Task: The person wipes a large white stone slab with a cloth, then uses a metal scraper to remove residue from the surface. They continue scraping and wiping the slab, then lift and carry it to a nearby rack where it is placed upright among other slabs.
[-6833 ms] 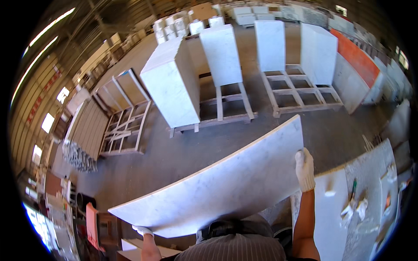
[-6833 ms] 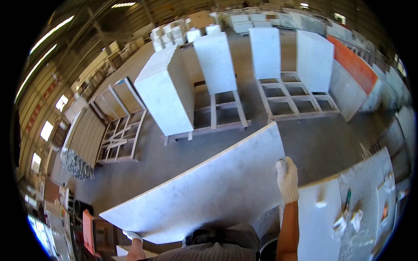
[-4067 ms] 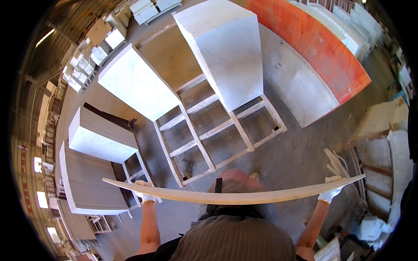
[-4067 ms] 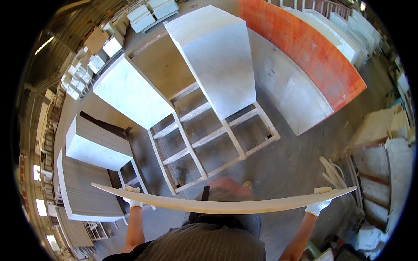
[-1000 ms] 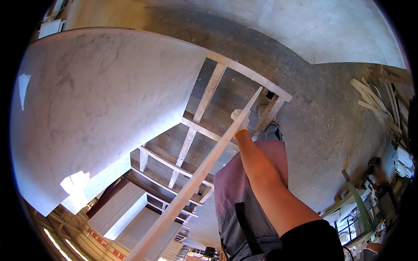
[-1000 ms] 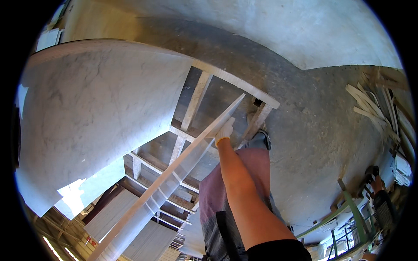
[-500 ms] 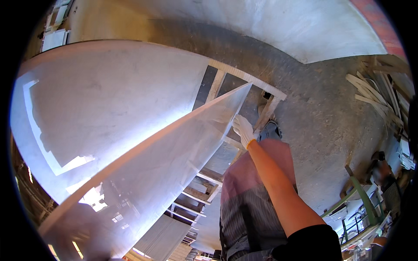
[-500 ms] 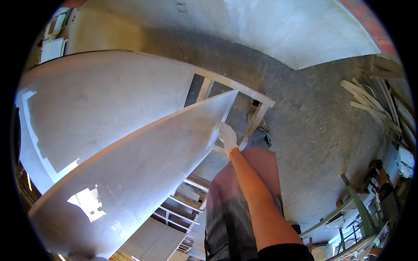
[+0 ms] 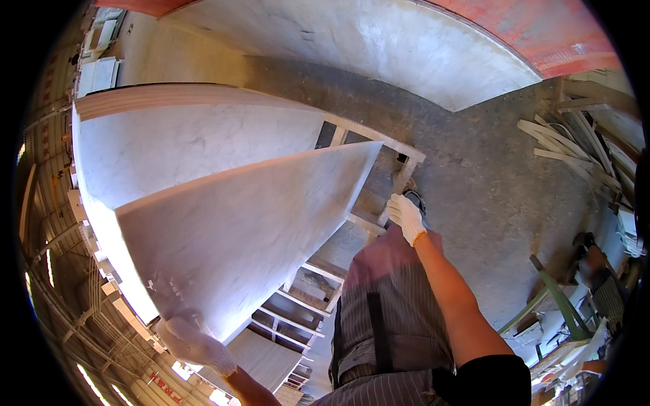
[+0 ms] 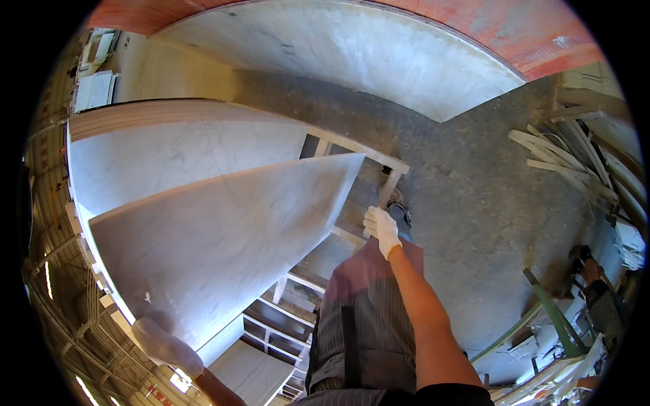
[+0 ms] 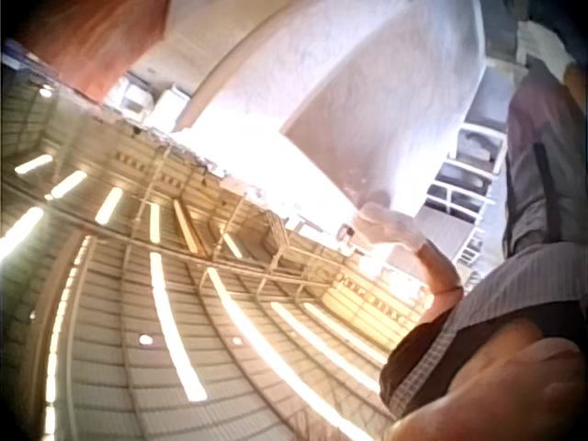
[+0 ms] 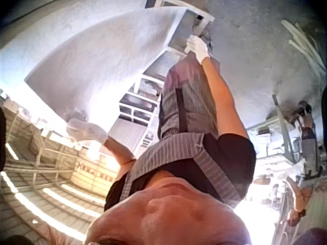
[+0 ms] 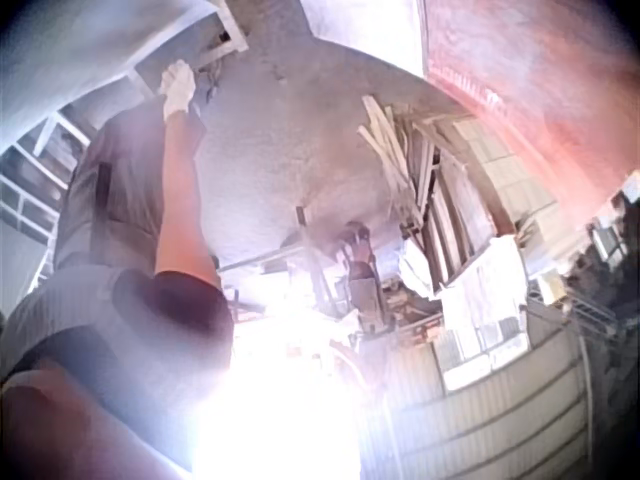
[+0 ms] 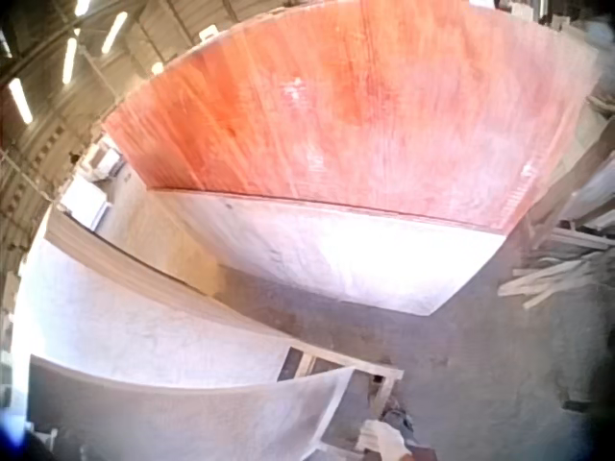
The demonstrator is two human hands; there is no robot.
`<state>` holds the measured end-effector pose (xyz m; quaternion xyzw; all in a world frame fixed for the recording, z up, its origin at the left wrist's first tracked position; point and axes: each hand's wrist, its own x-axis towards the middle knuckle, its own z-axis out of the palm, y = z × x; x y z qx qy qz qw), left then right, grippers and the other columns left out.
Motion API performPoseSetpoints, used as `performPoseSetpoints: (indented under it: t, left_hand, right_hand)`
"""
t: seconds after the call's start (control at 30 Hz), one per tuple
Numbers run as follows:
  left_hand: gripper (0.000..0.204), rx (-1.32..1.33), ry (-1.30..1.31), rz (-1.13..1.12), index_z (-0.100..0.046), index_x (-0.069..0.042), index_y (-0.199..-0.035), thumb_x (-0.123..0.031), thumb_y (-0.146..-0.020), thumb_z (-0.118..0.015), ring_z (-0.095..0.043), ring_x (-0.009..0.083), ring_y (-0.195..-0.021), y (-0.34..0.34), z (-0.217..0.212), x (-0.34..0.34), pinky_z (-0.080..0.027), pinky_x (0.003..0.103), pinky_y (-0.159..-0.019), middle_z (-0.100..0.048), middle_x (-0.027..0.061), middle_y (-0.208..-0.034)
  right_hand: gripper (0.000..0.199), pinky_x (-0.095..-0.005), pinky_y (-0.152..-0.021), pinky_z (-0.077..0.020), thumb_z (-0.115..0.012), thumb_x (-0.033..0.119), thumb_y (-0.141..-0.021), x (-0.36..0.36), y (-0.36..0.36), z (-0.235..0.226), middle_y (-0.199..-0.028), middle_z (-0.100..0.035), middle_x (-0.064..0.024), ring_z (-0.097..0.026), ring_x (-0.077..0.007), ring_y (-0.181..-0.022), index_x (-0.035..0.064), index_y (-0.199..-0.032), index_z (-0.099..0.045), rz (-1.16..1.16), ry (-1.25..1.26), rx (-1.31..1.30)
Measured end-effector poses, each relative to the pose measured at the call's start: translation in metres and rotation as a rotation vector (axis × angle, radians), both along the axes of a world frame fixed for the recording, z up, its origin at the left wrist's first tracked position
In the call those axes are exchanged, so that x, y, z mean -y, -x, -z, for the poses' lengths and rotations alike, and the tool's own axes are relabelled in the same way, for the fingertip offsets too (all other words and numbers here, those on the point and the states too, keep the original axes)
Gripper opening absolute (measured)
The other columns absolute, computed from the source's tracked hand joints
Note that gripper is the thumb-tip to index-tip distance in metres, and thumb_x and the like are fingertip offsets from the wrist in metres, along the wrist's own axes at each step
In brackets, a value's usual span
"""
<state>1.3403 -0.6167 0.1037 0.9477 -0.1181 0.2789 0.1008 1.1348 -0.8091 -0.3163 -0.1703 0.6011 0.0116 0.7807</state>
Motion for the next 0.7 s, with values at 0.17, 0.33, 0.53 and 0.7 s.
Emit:
performPoseSetpoints:
  t: [0.17, 0.33, 0.53, 0.7]
  left_hand:
    - [0.021, -0.071, 0.052, 0.074, -0.062, -0.002, -0.079, -0.013, -0.093, -0.051, -0.053, 0.0146, -0.057, 0.020, -0.003, 0.010, -0.042, 0.031, -0.052, -0.060, 0.0049, -0.069]
    - [0.010, -0.046, -0.099, 0.224, -0.065, -0.006, -0.081, -0.014, -0.081, -0.069, -0.053, 0.0229, -0.060, 0.043, -0.024, 0.032, -0.037, 0.036, -0.059, -0.059, 0.0055, -0.069]
    - [0.020, -0.123, -0.140, 0.225, -0.067, -0.008, -0.096, -0.022, -0.082, -0.074, -0.054, 0.0192, -0.060, 0.094, -0.043, 0.040, -0.040, 0.035, -0.064, -0.062, 0.0007, -0.073]
    - [0.038, -0.137, -0.038, 0.226, -0.067, -0.007, -0.108, -0.033, -0.082, -0.077, -0.053, 0.0164, -0.056, 0.137, -0.046, 0.050, -0.041, 0.033, -0.058, -0.063, 0.0009, -0.074]
  right_hand:
    - [0.042, -0.0333, -0.085, -0.0535, -0.055, 0.042, -0.099, 0.023, 0.015, -0.042, -0.114, -0.069, -0.0104, -0.067, -0.0206, -0.098, 0.0045, -0.115, -0.064, -0.171, 0.044, -0.038]
    - [0.037, -0.0351, -0.086, -0.0540, -0.061, 0.035, -0.097, 0.062, 0.003, -0.136, -0.118, -0.064, -0.0090, -0.066, -0.0229, -0.100, 0.0068, -0.121, -0.058, -0.250, 0.090, 0.160]
    - [0.060, -0.0479, -0.095, -0.0508, -0.052, 0.049, -0.099, 0.129, -0.064, -0.274, -0.130, -0.051, -0.0189, -0.055, -0.0347, -0.122, 0.0106, -0.142, -0.035, -0.269, -0.194, 0.437]
    - [0.077, -0.0489, -0.099, -0.0493, -0.044, 0.059, -0.100, 0.143, -0.110, -0.370, -0.144, -0.041, -0.0250, -0.052, -0.0358, -0.126, 0.0038, -0.149, -0.020, -0.546, -0.175, 0.411]
